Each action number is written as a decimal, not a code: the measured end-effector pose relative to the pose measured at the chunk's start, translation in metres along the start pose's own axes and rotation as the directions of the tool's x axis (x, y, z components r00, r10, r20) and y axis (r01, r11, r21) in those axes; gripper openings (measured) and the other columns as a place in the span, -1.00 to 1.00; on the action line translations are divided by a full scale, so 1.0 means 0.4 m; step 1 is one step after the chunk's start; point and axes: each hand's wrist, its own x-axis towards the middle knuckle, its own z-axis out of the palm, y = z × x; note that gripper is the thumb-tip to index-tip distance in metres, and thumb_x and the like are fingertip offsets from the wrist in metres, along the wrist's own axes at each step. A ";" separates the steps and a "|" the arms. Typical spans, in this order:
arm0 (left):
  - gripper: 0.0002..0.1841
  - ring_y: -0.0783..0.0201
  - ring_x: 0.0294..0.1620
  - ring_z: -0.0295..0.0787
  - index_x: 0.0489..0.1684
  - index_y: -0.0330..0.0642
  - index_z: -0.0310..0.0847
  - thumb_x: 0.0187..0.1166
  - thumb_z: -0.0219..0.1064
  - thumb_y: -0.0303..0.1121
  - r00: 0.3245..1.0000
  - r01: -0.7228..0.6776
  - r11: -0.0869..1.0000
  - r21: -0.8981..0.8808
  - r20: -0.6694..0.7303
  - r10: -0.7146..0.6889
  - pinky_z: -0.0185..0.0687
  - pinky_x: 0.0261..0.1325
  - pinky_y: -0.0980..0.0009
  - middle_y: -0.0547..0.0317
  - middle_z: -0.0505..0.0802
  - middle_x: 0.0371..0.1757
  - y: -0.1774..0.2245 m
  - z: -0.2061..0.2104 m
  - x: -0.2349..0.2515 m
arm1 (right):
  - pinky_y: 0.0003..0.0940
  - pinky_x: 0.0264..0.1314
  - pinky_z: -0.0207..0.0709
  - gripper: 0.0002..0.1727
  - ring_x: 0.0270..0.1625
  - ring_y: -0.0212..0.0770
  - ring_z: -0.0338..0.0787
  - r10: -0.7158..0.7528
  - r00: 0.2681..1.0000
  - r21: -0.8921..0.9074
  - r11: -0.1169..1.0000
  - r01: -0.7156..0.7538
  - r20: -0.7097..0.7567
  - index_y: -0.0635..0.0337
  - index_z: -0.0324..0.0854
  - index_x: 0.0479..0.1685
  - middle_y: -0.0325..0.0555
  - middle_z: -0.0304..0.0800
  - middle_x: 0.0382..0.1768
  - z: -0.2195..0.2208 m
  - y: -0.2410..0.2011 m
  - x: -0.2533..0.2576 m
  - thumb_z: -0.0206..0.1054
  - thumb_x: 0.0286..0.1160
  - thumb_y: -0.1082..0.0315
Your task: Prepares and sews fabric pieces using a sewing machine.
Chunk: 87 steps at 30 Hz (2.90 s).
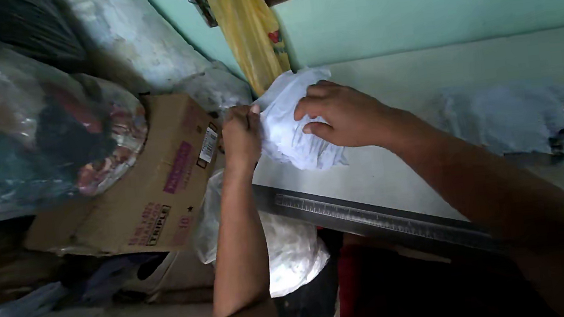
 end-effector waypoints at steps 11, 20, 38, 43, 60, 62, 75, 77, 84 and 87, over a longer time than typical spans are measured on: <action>-0.59 0.19 0.48 0.64 0.22 -0.32 0.65 0.43 0.06 -0.54 0.904 -0.405 0.842 -0.356 -0.016 0.427 0.52 0.54 0.16 -0.03 0.77 0.37 -0.122 -0.007 -0.043 | 0.16 0.09 0.48 -0.87 0.11 0.19 0.67 -0.113 0.993 -0.070 0.991 0.112 -0.015 0.17 0.76 -0.27 0.06 0.70 -0.20 0.093 0.043 0.091 0.44 0.48 0.29; -0.73 0.14 0.38 0.68 0.03 -0.26 0.80 0.67 0.33 -0.25 0.936 -0.352 0.906 -0.237 -0.112 0.334 0.49 0.50 0.10 0.00 0.86 0.20 -0.060 0.030 -0.059 | 0.13 0.21 0.55 -0.79 0.12 0.14 0.71 -0.018 0.996 0.089 0.996 0.026 -0.090 0.26 0.77 -0.09 0.10 0.75 -0.13 0.065 0.050 0.112 0.28 0.64 0.33; -0.55 -0.09 0.60 0.49 -0.07 -0.34 0.79 0.70 0.17 -0.07 0.930 -0.362 0.891 -0.272 -0.037 0.367 0.39 0.61 -0.01 -0.26 0.63 0.53 -0.063 0.069 -0.103 | 0.12 -0.18 0.61 -0.58 -0.28 0.06 0.82 0.811 0.574 -0.441 0.558 -0.703 0.110 0.11 0.80 -0.26 -0.03 0.76 -0.47 -0.269 -0.137 -0.588 0.26 0.70 -0.04; -0.58 0.11 0.43 0.66 0.19 -0.42 0.62 0.78 0.11 -0.18 0.946 -0.313 0.919 -0.238 -0.159 0.281 0.56 0.49 0.13 -0.20 0.73 0.36 -0.015 0.046 -0.103 | 0.13 -0.20 0.63 -0.49 -0.27 0.03 0.82 0.740 0.606 -0.421 0.668 -0.614 0.291 -0.03 0.78 0.16 -0.09 0.81 -0.41 -0.250 -0.141 -0.594 0.23 0.66 -0.22; -0.63 0.19 0.40 0.67 0.19 -0.36 0.69 0.49 0.10 -0.62 0.926 -0.378 0.839 -0.392 -0.150 0.347 0.56 0.48 0.20 -0.06 0.78 0.31 -0.088 0.070 -0.089 | 0.11 0.16 0.56 -0.69 0.16 0.20 0.69 -0.099 0.993 -0.235 0.968 0.083 -0.059 0.08 0.75 0.16 0.11 0.71 -0.04 0.087 0.023 0.029 0.43 0.44 0.47; -0.58 0.19 0.44 0.64 0.28 -0.29 0.70 0.49 0.09 -0.61 0.933 -0.358 0.855 -0.375 -0.108 0.343 0.53 0.51 0.19 -0.02 0.78 0.35 -0.087 0.064 -0.088 | 0.15 0.14 0.53 -0.70 0.19 0.22 0.69 -0.072 0.997 -0.224 0.972 0.065 -0.023 0.09 0.76 0.12 0.13 0.72 -0.04 0.090 0.027 0.052 0.41 0.43 0.48; -0.71 0.12 0.37 0.65 -0.04 -0.24 0.83 0.69 0.29 -0.21 0.967 -0.252 0.922 -0.294 -0.114 0.228 0.41 0.54 0.04 0.02 0.86 0.14 -0.045 0.057 -0.071 | 0.07 0.30 0.55 -0.87 0.19 0.14 0.67 -0.009 0.996 0.071 0.997 0.016 -0.092 0.23 0.75 -0.09 0.12 0.72 -0.06 0.047 0.032 0.098 0.36 0.49 0.42; -0.71 0.19 0.28 0.70 -0.02 -0.29 0.81 0.73 0.22 -0.27 0.982 -0.184 0.924 -0.335 -0.108 0.156 0.53 0.44 0.14 0.00 0.85 0.12 -0.038 0.060 -0.067 | 0.11 0.23 0.52 -0.81 0.19 0.20 0.61 -0.091 0.986 0.027 0.995 0.096 -0.140 0.16 0.74 -0.14 0.12 0.66 -0.07 0.060 0.037 0.077 0.42 0.27 0.49; -0.71 0.54 -0.28 0.69 -0.22 -0.23 0.71 0.78 0.17 -0.24 0.997 -0.063 0.854 -0.517 -0.070 0.031 0.65 -0.11 0.44 0.32 0.78 -0.32 -0.025 0.062 -0.066 | 0.15 0.23 0.48 -0.81 0.20 0.21 0.61 -0.192 0.981 -0.134 0.973 0.186 -0.036 0.01 0.86 -0.10 0.10 0.69 -0.06 0.098 0.035 0.061 0.56 0.31 0.28; -0.73 0.53 -0.27 0.69 -0.24 -0.22 0.71 0.78 0.16 -0.28 0.997 -0.074 0.833 -0.548 -0.058 0.051 0.66 -0.10 0.45 0.33 0.77 -0.30 -0.031 0.062 -0.066 | 0.14 0.13 0.48 -0.90 0.14 0.22 0.65 -0.218 0.975 -0.162 0.965 0.208 -0.045 0.09 0.84 -0.24 0.11 0.69 -0.13 0.115 0.029 0.066 0.43 0.43 0.32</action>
